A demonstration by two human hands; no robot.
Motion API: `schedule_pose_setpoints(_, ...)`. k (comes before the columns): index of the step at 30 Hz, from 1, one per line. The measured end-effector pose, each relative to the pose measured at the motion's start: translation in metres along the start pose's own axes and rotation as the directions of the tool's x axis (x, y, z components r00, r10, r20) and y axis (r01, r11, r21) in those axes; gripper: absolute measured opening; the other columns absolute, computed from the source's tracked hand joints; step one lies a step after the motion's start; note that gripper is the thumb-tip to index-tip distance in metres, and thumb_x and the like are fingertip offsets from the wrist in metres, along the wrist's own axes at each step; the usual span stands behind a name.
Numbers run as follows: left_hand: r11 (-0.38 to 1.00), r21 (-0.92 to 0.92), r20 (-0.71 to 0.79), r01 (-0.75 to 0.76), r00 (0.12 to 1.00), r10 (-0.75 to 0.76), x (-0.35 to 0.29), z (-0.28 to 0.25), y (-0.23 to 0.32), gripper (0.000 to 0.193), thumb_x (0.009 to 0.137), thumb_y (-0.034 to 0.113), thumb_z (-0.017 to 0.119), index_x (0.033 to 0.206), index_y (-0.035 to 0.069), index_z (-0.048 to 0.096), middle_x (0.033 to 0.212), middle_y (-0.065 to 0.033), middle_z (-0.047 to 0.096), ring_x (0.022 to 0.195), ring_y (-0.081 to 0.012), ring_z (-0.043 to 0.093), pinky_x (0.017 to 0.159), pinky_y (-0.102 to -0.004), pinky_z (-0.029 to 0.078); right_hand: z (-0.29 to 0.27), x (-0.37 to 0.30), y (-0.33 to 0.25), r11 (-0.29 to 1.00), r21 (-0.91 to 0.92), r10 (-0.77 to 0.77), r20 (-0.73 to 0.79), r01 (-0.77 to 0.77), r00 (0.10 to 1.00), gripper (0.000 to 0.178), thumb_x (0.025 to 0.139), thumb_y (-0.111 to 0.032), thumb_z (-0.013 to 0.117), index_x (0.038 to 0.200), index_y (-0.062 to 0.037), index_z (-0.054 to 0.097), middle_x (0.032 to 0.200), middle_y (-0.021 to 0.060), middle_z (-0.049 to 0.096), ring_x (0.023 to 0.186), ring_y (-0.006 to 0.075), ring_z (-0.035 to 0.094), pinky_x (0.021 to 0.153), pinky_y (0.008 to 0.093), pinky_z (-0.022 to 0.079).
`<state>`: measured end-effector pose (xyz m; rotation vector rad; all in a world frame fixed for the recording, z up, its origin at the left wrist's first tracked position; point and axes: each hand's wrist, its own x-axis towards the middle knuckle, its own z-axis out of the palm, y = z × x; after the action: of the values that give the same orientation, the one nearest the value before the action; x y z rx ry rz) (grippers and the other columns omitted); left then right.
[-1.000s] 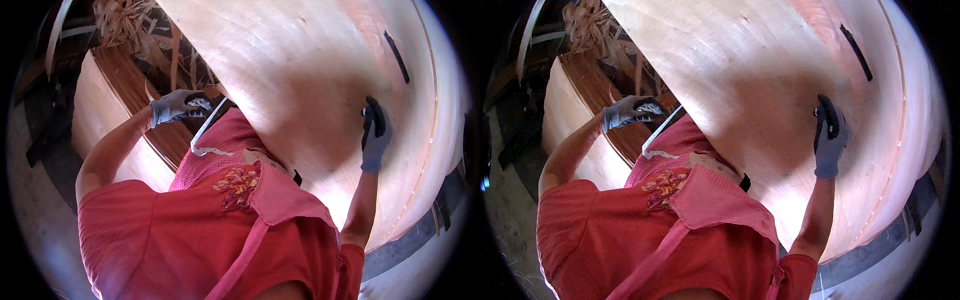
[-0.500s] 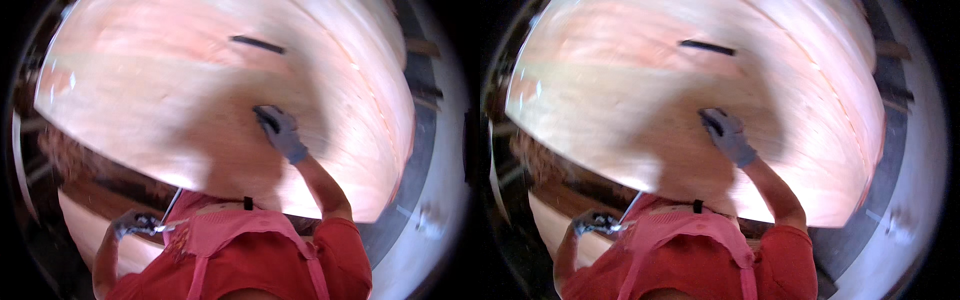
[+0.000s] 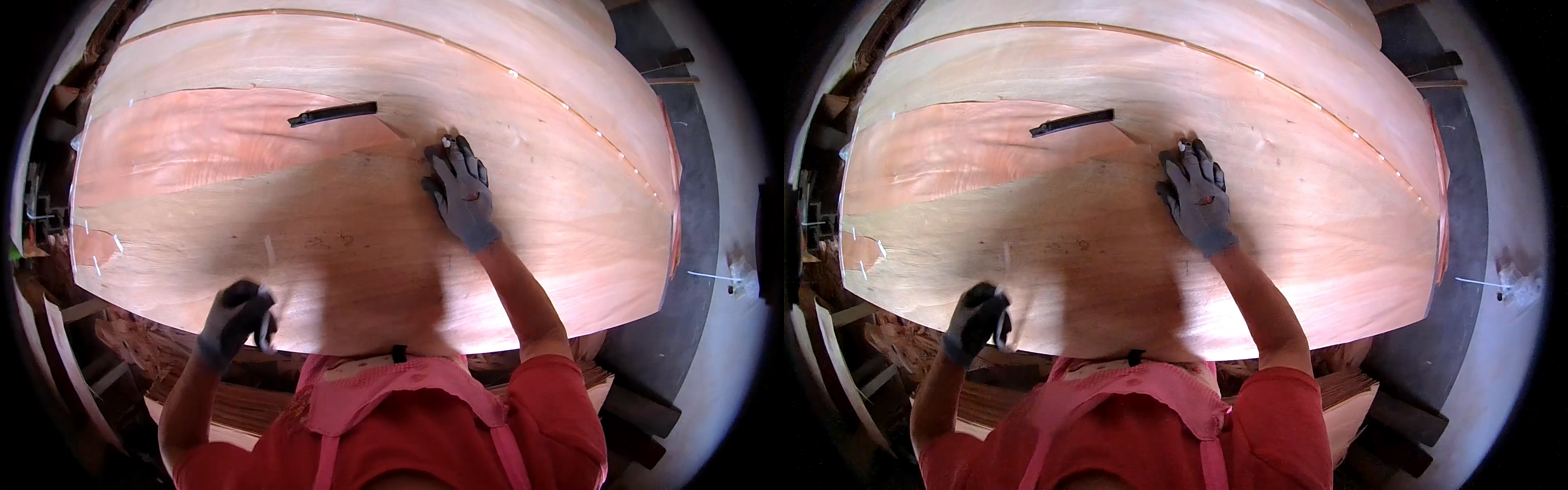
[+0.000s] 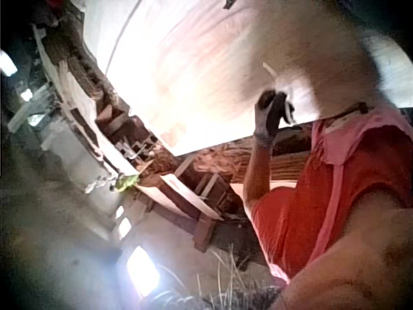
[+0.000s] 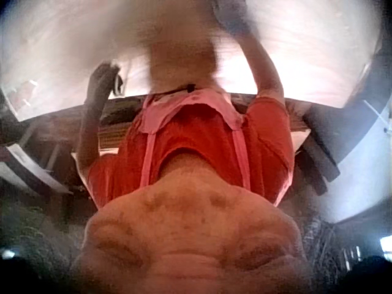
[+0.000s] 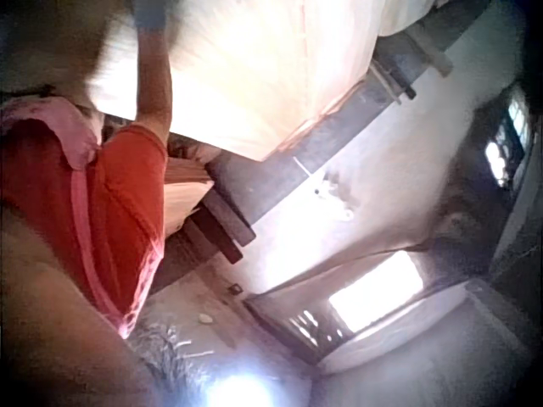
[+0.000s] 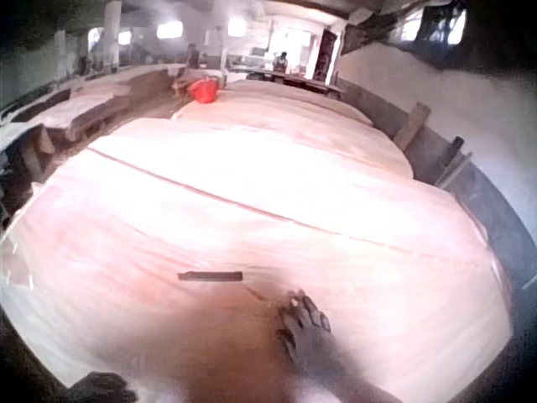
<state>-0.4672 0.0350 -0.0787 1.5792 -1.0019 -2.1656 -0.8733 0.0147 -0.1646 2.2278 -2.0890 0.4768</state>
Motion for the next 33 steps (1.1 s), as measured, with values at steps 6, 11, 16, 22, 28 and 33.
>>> schedule_pose_setpoints(6,0.999,-0.014,0.209,-0.039,0.977,0.041,0.088,0.074,0.043,0.026,0.094,0.02,0.06,0.114,0.003,0.065,0.069,-0.0041,0.06,0.058,-0.0123,0.059,0.049,-0.0236,0.045,0.002,0.002,0.003,1.0,0.01,-0.025,0.024,0.025,0.999,0.042,0.088,-0.029,0.063,0.126,-0.0116,0.059,0.146,0.0162,0.041,0.138,0.0365,0.033,0.108,0.0472,0.031)
schedule_pose_setpoints(11,0.964,0.157,0.073,-0.214,0.976,0.205,0.148,0.126,0.085,0.023,0.09,0.027,0.068,0.102,0.007,0.069,0.066,-0.0006,0.058,0.057,-0.0087,0.056,0.045,-0.0222,0.039,0.0,0.0,0.007,0.997,0.05,-0.058,-0.001,0.058,0.998,0.051,0.089,-0.026,0.062,0.135,-0.0078,0.05,0.145,0.0168,0.043,0.137,0.0347,0.036,0.108,0.0482,0.031)
schedule_pose_setpoints(16,0.942,0.191,0.095,-0.276,0.96,0.262,0.195,0.139,0.091,0.017,0.085,0.024,0.072,0.082,0.007,0.068,0.065,0.0001,0.058,0.053,-0.0095,0.054,0.044,-0.0244,0.038,-0.008,0.015,-0.001,0.976,0.158,-0.136,-0.105,0.151,0.985,0.056,0.09,-0.021,0.06,0.141,-0.0063,0.043,0.144,0.0149,0.045,0.135,0.0313,0.041,0.107,0.0464,0.033)
schedule_pose_setpoints(22,0.944,0.272,0.099,-0.185,0.982,0.164,0.223,0.125,0.078,0.014,0.085,0.022,0.068,0.081,0.009,0.068,0.061,0.0004,0.056,0.049,-0.0098,0.051,0.042,-0.0244,0.035,-0.004,0.031,0.003,0.943,0.226,-0.221,-0.12,0.244,0.968,0.054,0.089,-0.012,0.058,0.14,-0.0061,0.044,0.145,0.0116,0.045,0.134,0.0317,0.042,0.104,0.043,0.037)
schedule_pose_setpoints(28,0.945,0.278,0.117,-0.173,0.982,0.145,0.229,0.121,0.079,0.016,0.086,0.023,0.066,0.08,0.008,0.069,0.063,-0.0017,0.06,0.051,-0.0107,0.055,0.042,-0.0244,0.036,0.017,0.045,0.006,0.944,0.073,-0.328,0.085,0.323,0.941,0.046,0.092,-0.012,0.048,0.137,-0.0071,0.048,0.149,0.0133,0.04,0.137,0.0323,0.038,0.105,0.0451,0.036)
schedule_pose_setpoints(33,0.964,0.185,0.1,-0.19,0.98,0.174,0.218,0.128,0.068,0.02,0.09,0.023,0.063,0.091,0.005,0.07,0.071,-0.002,0.063,0.057,-0.0105,0.058,0.047,-0.0223,0.042,0.024,0.045,0.01,0.929,0.032,-0.371,0.113,0.369,0.922,0.045,0.095,-0.017,0.042,0.139,-0.0101,0.047,0.15,0.0138,0.038,0.138,0.0361,0.035,0.111,0.0483,0.031)
